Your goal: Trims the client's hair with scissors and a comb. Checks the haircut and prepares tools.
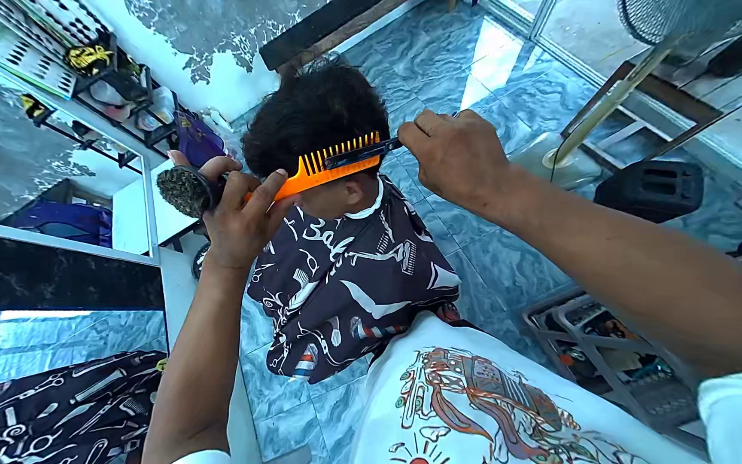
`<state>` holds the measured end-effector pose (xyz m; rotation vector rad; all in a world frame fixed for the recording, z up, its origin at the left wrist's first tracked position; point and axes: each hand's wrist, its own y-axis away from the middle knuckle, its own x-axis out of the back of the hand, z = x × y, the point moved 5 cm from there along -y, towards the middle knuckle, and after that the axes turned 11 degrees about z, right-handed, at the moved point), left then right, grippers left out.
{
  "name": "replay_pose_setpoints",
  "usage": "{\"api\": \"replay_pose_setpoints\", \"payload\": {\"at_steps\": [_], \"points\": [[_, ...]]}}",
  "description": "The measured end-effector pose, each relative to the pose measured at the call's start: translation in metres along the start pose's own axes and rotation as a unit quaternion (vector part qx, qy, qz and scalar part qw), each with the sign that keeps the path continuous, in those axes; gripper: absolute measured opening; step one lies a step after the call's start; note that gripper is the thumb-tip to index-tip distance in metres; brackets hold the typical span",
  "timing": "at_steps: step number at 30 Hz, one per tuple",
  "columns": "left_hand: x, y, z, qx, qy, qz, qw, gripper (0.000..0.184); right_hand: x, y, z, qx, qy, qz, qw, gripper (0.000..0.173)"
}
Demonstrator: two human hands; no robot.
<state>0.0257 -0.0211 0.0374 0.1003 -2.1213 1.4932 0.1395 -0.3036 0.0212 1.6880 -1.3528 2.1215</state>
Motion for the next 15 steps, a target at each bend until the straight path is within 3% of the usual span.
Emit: {"api": "replay_pose_setpoints", "payload": {"at_steps": [15], "points": [[0.000, -0.006, -0.008, -0.027, 0.060, 0.008, 0.998, 0.039, 0.004, -0.004, -0.014, -0.028, 0.021, -0.010, 0.999, 0.023]]}}
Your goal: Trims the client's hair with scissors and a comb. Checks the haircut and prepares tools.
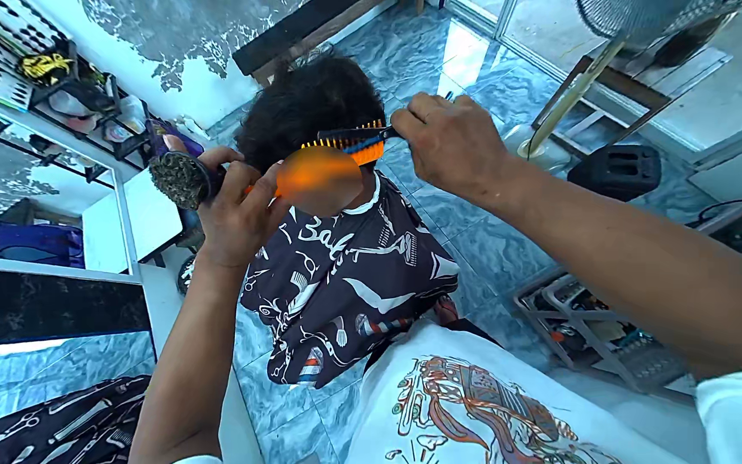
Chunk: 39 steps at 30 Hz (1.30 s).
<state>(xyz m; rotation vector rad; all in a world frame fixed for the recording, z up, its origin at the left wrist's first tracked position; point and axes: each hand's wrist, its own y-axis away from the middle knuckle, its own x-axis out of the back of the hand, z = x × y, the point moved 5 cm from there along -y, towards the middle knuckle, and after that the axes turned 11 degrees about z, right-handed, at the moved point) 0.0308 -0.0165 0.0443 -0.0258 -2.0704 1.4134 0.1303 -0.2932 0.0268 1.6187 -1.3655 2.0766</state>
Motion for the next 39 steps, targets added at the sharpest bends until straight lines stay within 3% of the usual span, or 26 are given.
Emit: {"api": "replay_pose_setpoints", "payload": {"at_steps": [10, 17, 21, 24, 26, 29, 32, 36, 39], "points": [[0.003, -0.009, 0.001, -0.013, 0.009, -0.013, 1.000, 0.040, 0.007, -0.003, -0.006, -0.004, 0.014, 0.004, 1.000, 0.023], [0.013, -0.018, 0.012, 0.013, -0.030, -0.040, 0.999, 0.039, 0.001, -0.001, -0.003, -0.021, -0.040, 0.001, 0.999, 0.024], [0.027, -0.018, 0.002, 0.132, -0.065, -0.058, 0.987, 0.036, -0.010, 0.020, 0.004, -0.140, -0.141, -0.002, 0.980, 0.034], [0.033, -0.030, 0.005, 0.227, -0.061, -0.046, 0.971, 0.038, -0.031, 0.056, 0.017, -0.261, -0.248, 0.037, 0.932, 0.031], [0.020, -0.045, 0.015, 0.245, -0.020, -0.105, 0.964, 0.041, -0.053, 0.081, 0.025, -0.330, -0.309, 0.043, 0.891, 0.032], [-0.009, -0.058, 0.019, 0.198, 0.028, -0.210, 0.957, 0.042, -0.074, 0.117, 0.027, -0.402, -0.348, 0.042, 0.846, 0.036], [-0.010, -0.042, 0.001, 0.085, 0.010, -0.293, 0.952, 0.044, -0.084, 0.168, 0.029, -0.429, -0.324, 0.022, 0.843, 0.040], [0.020, -0.010, -0.014, -0.050, 0.058, -0.249, 0.966, 0.038, -0.095, 0.234, 0.026, -0.525, -0.339, 0.011, 0.781, 0.056], [0.017, -0.028, -0.007, -0.002, 0.083, -0.194, 0.977, 0.035, -0.102, 0.249, 0.020, -0.565, -0.353, 0.026, 0.745, 0.059]]}}
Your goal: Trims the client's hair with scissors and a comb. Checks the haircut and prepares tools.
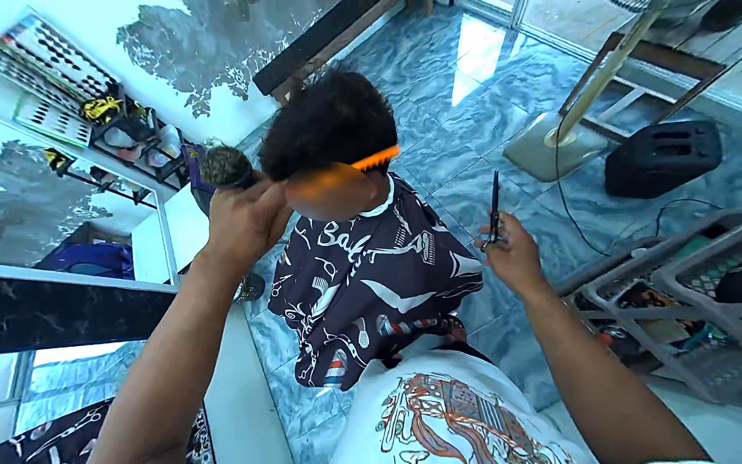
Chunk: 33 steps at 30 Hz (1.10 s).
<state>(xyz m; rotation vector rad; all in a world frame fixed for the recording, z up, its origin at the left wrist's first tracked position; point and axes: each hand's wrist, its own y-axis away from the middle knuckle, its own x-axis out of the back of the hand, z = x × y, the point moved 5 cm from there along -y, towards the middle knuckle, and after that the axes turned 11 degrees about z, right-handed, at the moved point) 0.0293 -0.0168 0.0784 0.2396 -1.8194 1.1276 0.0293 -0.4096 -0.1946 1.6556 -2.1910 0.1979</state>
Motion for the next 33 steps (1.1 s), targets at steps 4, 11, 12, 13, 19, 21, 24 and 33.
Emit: {"api": "replay_pose_setpoints", "payload": {"at_steps": [4, 11, 12, 13, 19, 21, 24, 33], "points": [[-0.013, -0.040, 0.001, 0.080, -0.034, -0.037, 0.996, 0.041, -0.014, 0.001, -0.020, 0.034, 0.008, -0.021, 0.999, 0.049], [-0.024, 0.043, 0.004, 0.070, 0.013, -0.070, 0.995, 0.047, -0.017, -0.010, -0.033, 0.090, 0.071, -0.011, 0.993, 0.033], [-0.033, 0.050, 0.013, 0.085, 0.024, -0.052, 0.995, 0.046, -0.016, -0.015, -0.042, 0.108, 0.090, -0.004, 0.990, 0.031], [-0.043, 0.054, 0.021, 0.101, 0.036, -0.034, 0.994, 0.045, -0.015, -0.021, -0.057, 0.134, 0.106, 0.004, 0.985, 0.031], [-0.065, 0.051, 0.010, 0.149, 0.040, 0.048, 0.987, 0.041, -0.018, -0.041, -0.185, 0.402, 0.271, 0.035, 0.874, 0.033], [-0.054, 0.041, 0.003, 0.115, -0.012, 0.101, 0.988, 0.036, -0.031, -0.041, -0.210, 0.491, 0.301, 0.037, 0.817, 0.028], [-0.044, 0.026, -0.003, 0.058, -0.086, 0.172, 0.980, 0.032, -0.045, -0.040, -0.230, 0.535, 0.322, 0.033, 0.781, 0.026], [-0.041, 0.019, -0.001, 0.012, -0.118, 0.177, 0.977, 0.032, -0.047, -0.039, -0.231, 0.535, 0.301, 0.072, 0.786, 0.021]]}}
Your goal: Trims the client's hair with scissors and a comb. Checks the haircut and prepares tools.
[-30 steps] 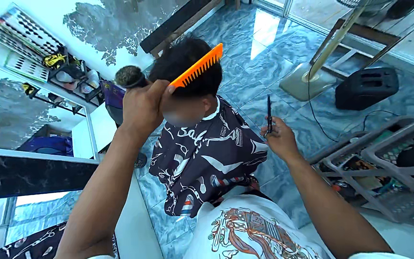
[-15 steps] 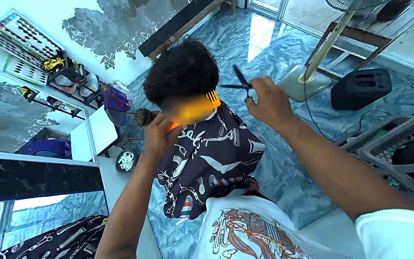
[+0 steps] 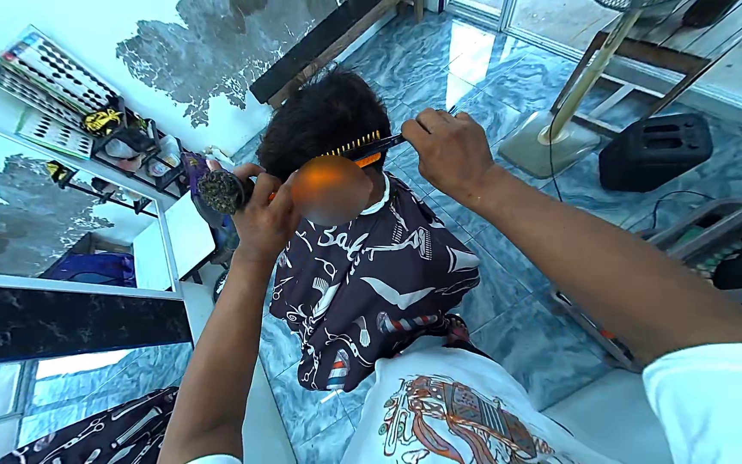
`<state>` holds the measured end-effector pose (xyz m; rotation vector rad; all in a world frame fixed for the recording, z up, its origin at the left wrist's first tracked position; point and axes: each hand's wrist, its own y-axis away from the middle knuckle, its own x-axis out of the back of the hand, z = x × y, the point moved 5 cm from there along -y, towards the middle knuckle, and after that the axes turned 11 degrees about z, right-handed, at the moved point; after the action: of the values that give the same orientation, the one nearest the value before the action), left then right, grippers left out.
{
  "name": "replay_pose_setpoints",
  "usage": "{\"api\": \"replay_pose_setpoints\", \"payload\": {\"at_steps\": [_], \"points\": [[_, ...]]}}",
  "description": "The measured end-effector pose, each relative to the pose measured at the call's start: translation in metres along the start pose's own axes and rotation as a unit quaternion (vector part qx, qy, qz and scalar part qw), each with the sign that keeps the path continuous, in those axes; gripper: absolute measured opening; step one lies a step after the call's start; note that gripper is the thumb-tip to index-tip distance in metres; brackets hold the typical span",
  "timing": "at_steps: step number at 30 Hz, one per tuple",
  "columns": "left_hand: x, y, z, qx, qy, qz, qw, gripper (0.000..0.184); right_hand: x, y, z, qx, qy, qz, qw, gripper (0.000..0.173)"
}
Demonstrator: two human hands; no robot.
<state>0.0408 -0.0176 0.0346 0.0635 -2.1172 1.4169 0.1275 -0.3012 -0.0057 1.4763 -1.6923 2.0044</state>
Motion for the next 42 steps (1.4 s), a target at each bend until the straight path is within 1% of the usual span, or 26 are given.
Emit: {"api": "replay_pose_setpoints", "payload": {"at_steps": [2, 5, 11, 15, 17, 20, 23, 27, 32, 34, 37, 39, 40, 42], "points": [[0.000, 0.000, -0.001, -0.001, 0.003, -0.006, 1.000, 0.032, 0.000, 0.001, 0.001, -0.002, -0.011, 0.001, 1.000, 0.022], [-0.001, -0.001, -0.001, -0.003, 0.000, -0.010, 1.000, 0.033, -0.001, -0.002, 0.000, -0.002, -0.006, -0.019, 1.000, 0.022], [-0.001, -0.005, -0.001, -0.002, 0.003, 0.000, 1.000, 0.032, 0.004, -0.003, -0.002, 0.016, 0.003, 0.018, 1.000, 0.020], [-0.001, -0.008, 0.000, -0.003, 0.001, -0.003, 1.000, 0.034, 0.006, -0.006, -0.003, 0.016, 0.018, 0.003, 1.000, 0.020], [0.000, -0.007, 0.001, -0.003, 0.010, 0.003, 1.000, 0.034, 0.009, -0.006, -0.007, 0.009, 0.010, 0.005, 1.000, 0.021], [-0.001, -0.004, -0.001, 0.003, 0.021, 0.009, 1.000, 0.036, 0.011, -0.006, -0.007, -0.014, 0.026, 0.006, 1.000, 0.028], [-0.006, -0.003, -0.004, 0.007, 0.034, 0.027, 0.999, 0.036, 0.013, -0.009, -0.007, -0.022, 0.030, -0.012, 0.999, 0.027], [-0.007, 0.003, -0.007, 0.020, 0.033, 0.041, 0.998, 0.038, 0.016, -0.012, -0.012, -0.011, 0.050, -0.017, 0.999, 0.027], [-0.010, 0.005, -0.010, 0.025, 0.047, 0.049, 0.997, 0.038, 0.022, -0.015, -0.019, -0.036, 0.045, -0.059, 0.997, 0.027], [-0.006, 0.000, -0.010, 0.040, 0.044, 0.054, 0.997, 0.039, 0.024, -0.013, -0.019, -0.077, 0.029, -0.066, 0.994, 0.029], [0.006, -0.022, -0.004, 0.120, 0.035, 0.075, 0.989, 0.041, 0.032, -0.011, -0.013, -0.194, -0.032, -0.067, 0.978, 0.037], [0.005, -0.038, 0.005, 0.144, 0.031, 0.042, 0.988, 0.044, 0.033, -0.009, -0.005, -0.256, -0.079, -0.035, 0.963, 0.040], [0.000, -0.042, 0.010, 0.141, 0.042, 0.011, 0.989, 0.048, 0.032, -0.008, -0.001, -0.281, -0.101, -0.019, 0.954, 0.041], [-0.014, -0.037, 0.012, 0.109, 0.055, -0.051, 0.991, 0.055, 0.029, -0.001, 0.006, -0.319, -0.129, -0.001, 0.939, 0.042]]}}
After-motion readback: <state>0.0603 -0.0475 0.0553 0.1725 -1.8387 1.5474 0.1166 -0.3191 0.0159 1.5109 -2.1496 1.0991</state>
